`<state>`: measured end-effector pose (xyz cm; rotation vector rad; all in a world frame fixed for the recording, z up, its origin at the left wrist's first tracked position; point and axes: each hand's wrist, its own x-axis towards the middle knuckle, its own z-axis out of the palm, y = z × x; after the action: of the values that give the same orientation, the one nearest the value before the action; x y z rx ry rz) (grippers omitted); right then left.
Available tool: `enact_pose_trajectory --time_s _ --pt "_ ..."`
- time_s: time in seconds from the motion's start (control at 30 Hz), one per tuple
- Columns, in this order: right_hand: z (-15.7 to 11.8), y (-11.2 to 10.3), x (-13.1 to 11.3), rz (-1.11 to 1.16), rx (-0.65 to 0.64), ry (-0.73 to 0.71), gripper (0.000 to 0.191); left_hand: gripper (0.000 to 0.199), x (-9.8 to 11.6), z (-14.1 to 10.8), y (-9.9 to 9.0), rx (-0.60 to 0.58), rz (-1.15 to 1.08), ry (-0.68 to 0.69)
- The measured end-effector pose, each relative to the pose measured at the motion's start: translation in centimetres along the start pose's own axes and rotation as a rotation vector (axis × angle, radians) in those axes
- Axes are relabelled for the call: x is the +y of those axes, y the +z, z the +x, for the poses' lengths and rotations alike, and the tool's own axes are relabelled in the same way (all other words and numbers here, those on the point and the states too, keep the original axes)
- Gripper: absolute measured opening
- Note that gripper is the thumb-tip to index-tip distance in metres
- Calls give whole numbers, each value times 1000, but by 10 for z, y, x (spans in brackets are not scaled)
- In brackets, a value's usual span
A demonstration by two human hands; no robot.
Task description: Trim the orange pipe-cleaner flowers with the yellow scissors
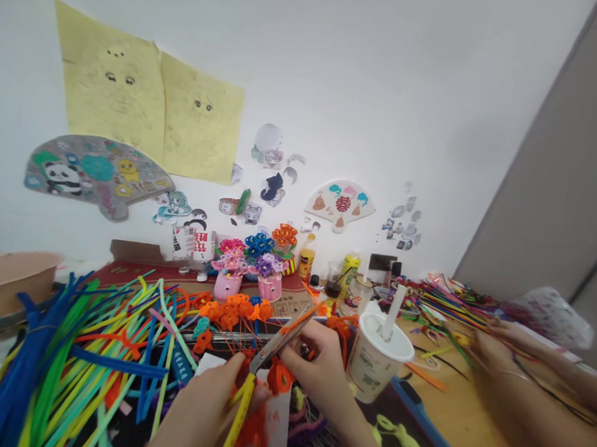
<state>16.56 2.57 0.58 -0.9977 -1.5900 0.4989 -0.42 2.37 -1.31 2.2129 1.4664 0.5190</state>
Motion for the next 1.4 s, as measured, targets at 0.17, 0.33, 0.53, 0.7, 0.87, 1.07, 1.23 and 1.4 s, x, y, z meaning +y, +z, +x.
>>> enact_pose_trajectory --time_s 0.17,0.33,0.53,0.7,0.87,1.07,1.23,1.4 --pt "0 1 -3 -23 9 -27 18 33 -3 3 4 -3 7 29" --pt "-1 1 -3 -5 22 -34 19 29 -7 2 6 3 13 46" --pt "-1 2 0 -19 29 -37 19 26 -5 -6 7 50 -49 76" --pt "-2 3 2 -44 45 -17 19 34 -7 -9 8 36 -43 94" --pt "-2 4 1 -26 51 11 17 38 -11 -7 11 44 -27 87" --pt "-2 3 5 3 67 45 10 35 -11 -7 10 74 -37 86" --pt "-1 1 9 133 52 88 8 35 -11 -2 6 5 -36 76" --pt "0 0 11 239 21 131 6 30 -11 1 8 3 -14 64"
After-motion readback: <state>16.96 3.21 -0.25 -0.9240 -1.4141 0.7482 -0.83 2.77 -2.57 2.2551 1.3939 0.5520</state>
